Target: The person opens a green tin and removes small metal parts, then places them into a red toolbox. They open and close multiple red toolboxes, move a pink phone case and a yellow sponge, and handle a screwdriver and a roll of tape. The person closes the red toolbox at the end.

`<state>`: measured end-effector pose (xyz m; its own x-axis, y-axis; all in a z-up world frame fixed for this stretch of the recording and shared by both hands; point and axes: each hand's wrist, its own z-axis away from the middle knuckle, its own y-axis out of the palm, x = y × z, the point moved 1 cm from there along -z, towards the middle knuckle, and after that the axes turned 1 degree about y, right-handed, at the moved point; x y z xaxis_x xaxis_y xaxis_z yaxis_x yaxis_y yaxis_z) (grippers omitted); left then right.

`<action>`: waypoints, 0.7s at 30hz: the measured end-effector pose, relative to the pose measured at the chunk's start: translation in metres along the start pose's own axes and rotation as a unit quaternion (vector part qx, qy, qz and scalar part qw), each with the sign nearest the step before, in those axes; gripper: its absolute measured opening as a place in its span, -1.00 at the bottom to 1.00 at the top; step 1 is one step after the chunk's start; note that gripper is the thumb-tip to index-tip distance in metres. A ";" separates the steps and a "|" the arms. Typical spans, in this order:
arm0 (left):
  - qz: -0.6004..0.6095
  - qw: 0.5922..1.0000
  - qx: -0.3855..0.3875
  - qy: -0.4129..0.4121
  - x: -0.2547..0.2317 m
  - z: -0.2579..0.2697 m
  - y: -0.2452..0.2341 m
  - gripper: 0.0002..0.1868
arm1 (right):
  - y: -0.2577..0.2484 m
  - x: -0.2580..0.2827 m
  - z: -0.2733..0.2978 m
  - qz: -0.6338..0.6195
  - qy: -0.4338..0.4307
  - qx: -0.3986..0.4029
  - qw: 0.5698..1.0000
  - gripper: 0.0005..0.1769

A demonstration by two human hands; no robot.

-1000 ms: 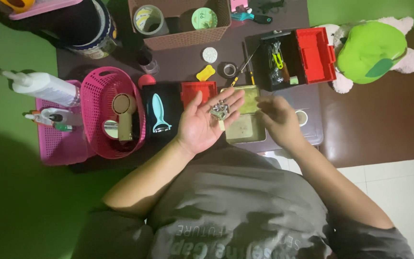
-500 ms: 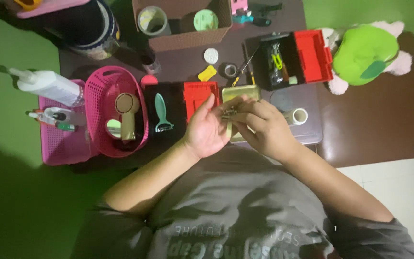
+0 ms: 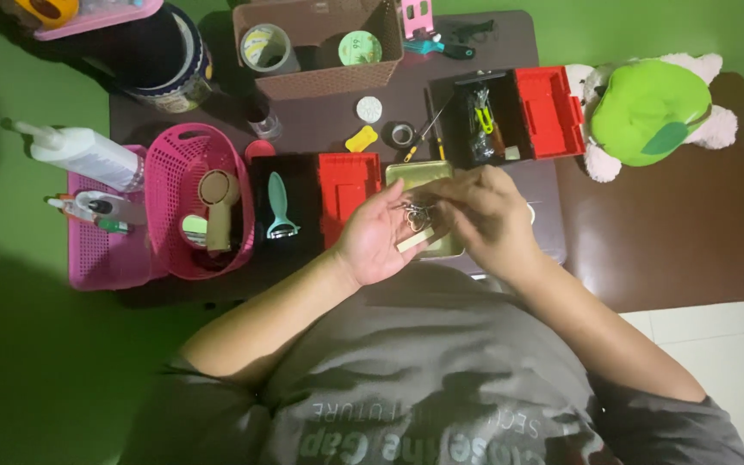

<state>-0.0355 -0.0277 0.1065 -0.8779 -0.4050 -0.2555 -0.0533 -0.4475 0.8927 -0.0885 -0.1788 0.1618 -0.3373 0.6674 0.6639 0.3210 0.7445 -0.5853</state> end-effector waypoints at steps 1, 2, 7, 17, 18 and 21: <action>-0.002 1.000 0.000 0.002 0.002 0.000 0.003 -0.48 | -0.008 0.007 0.000 -0.001 -0.002 -0.001 1.000 -0.87; 0.019 0.999 0.037 0.014 0.004 0.000 0.006 -0.46 | -0.014 0.014 0.000 0.020 -0.038 0.030 0.999 -0.85; 0.021 0.992 0.123 0.018 0.011 0.002 0.030 -0.36 | -0.026 0.023 0.008 0.116 -0.151 0.124 0.974 -0.79; 0.084 0.984 0.128 0.092 0.045 -0.021 0.041 -0.31 | -0.055 -0.017 0.026 -0.359 0.101 -0.027 0.928 -0.87; 0.088 0.985 0.120 0.091 0.050 -0.024 0.040 -0.27 | -0.056 -0.016 0.029 -0.444 0.231 -0.113 0.858 -0.90; 0.101 0.980 0.146 0.091 0.062 -0.012 0.054 -0.28 | -0.063 -0.059 0.039 -0.536 0.263 -0.113 0.794 -0.89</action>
<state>-0.0868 -0.0864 0.1344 -0.7872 -0.6085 -0.1006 -0.0442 -0.1072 0.9933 -0.1228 -0.2644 0.1412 -0.1269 -0.4912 0.8618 0.2698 0.8189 0.5065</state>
